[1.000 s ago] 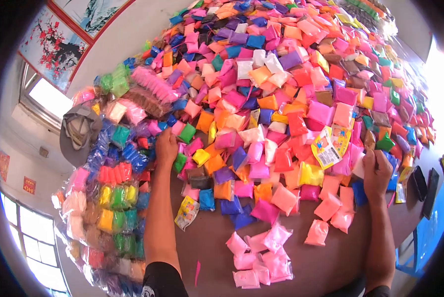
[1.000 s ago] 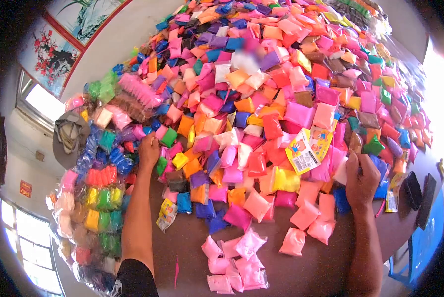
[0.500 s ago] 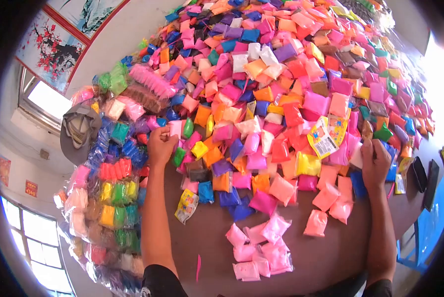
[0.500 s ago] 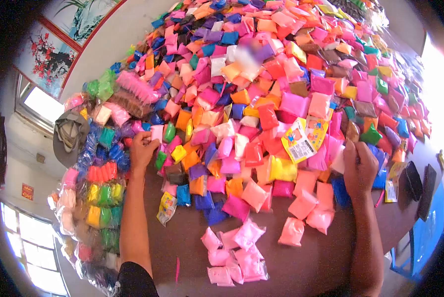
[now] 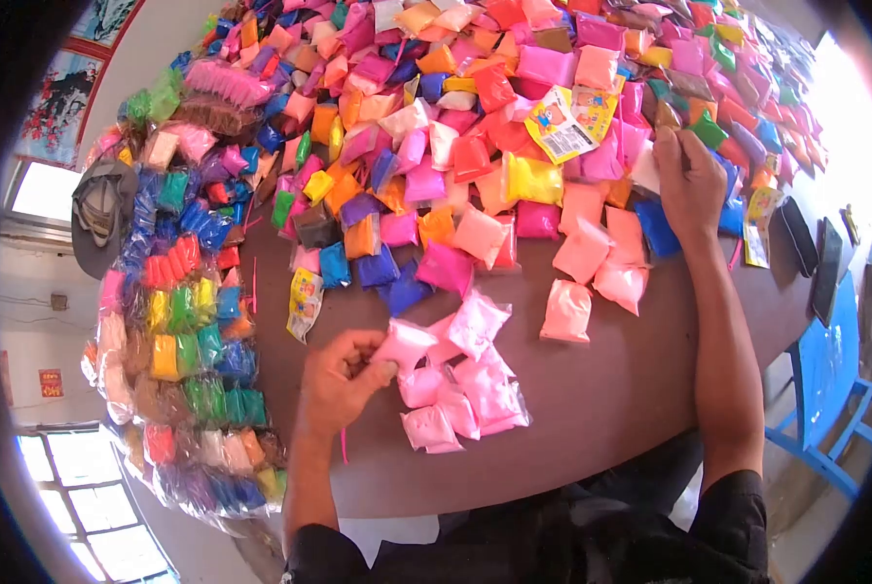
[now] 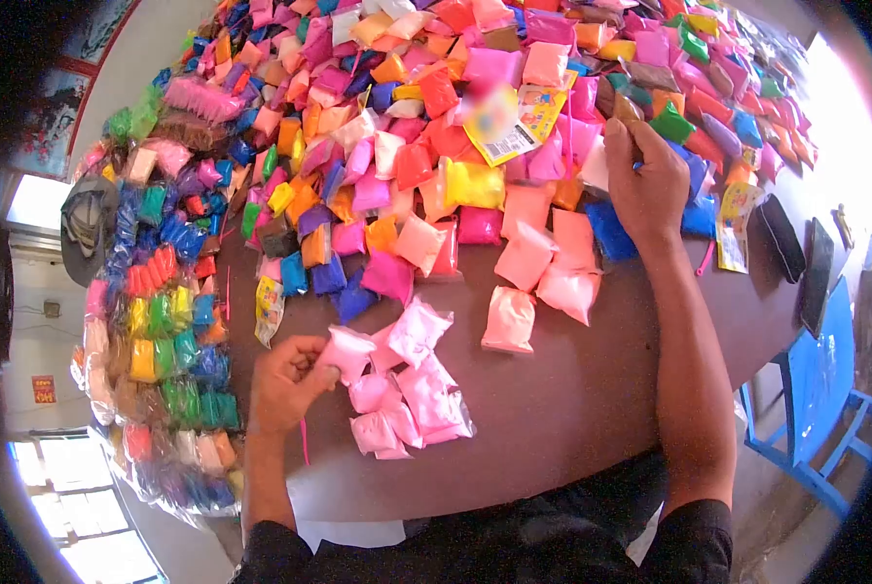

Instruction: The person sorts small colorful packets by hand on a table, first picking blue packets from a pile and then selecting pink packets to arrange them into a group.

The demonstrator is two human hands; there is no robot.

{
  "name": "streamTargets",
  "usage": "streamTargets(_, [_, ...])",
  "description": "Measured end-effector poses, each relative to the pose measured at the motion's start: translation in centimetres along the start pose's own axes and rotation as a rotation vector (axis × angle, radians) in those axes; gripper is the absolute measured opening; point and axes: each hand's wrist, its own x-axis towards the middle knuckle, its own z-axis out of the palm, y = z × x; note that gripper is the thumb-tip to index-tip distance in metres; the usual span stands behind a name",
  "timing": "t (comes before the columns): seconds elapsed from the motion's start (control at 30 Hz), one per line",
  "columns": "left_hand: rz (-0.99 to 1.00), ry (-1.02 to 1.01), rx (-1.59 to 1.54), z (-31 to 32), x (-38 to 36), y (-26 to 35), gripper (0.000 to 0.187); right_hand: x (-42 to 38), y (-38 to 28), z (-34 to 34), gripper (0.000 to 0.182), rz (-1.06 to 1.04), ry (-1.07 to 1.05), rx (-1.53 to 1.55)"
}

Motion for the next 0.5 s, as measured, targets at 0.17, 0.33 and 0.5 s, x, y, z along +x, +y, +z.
streamTargets(0.17, [-0.068,-0.025,0.024,0.4,-1.4,-0.4,0.032,0.1,0.3,0.2,0.031,-0.05,0.022,-0.022])
streamTargets(0.33, [-0.076,-0.044,0.067,0.6,-1.7,-0.7,0.032,0.0,0.0,0.1,0.031,-0.043,0.023,-0.031])
streamTargets(0.5, [-0.016,-0.025,0.324,1.6,-2.0,1.4,0.031,-0.1,-0.1,0.6,0.028,-0.114,0.097,-0.022])
